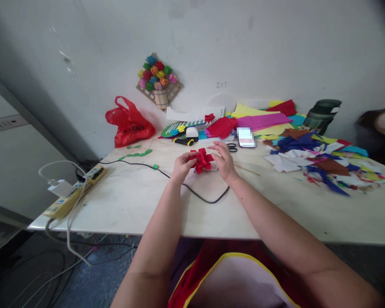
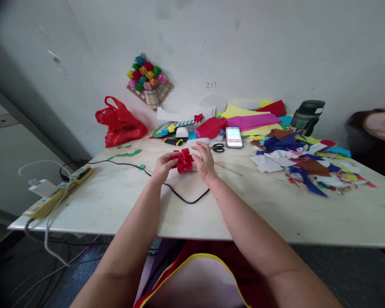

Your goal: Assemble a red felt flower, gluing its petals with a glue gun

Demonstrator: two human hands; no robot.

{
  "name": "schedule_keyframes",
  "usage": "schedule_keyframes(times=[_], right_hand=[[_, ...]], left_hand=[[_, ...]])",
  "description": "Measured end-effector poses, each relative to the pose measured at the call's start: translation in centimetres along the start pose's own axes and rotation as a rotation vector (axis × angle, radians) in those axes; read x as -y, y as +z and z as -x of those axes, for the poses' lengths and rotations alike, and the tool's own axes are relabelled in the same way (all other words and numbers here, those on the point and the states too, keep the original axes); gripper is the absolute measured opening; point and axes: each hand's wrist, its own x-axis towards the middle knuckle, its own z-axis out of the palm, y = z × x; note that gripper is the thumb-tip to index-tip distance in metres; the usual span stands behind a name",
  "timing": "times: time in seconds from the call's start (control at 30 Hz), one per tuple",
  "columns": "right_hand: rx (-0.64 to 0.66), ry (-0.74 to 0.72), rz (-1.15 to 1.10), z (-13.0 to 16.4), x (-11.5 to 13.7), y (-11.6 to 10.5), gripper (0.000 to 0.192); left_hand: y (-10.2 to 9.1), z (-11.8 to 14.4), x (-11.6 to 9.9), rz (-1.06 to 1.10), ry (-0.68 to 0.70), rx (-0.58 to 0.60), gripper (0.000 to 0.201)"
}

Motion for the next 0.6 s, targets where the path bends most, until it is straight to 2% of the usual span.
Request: schedule_keyframes(times=[0.17, 0.33, 0.43, 0.6], right_hand=[[-0.077, 0.237, -0.158, -0.1, -0.1, 0.3, 0.037], [-0.008, 0.489, -0.305, -0.3, 0.4, 0.4, 0.04], [0.041, 0.543, -0.357, -0.2, 0.9, 0.5, 0.04], [0.11, 0.526, -0.377, 0.0, 1.6, 0.5, 0.034]], left_hand=[[-0.1, -0.3, 0.3, 0.009, 0.046, -0.038, 0.038], [0.2, -0.5, 0.5, 0.05, 0.157, -0.075, 0.044], [0.4, -0.5, 0.6, 0.078, 0.184, -0.089, 0.048], [0.3, -0.7, 1.1, 0.109, 0.183, -0.046, 0.051]])
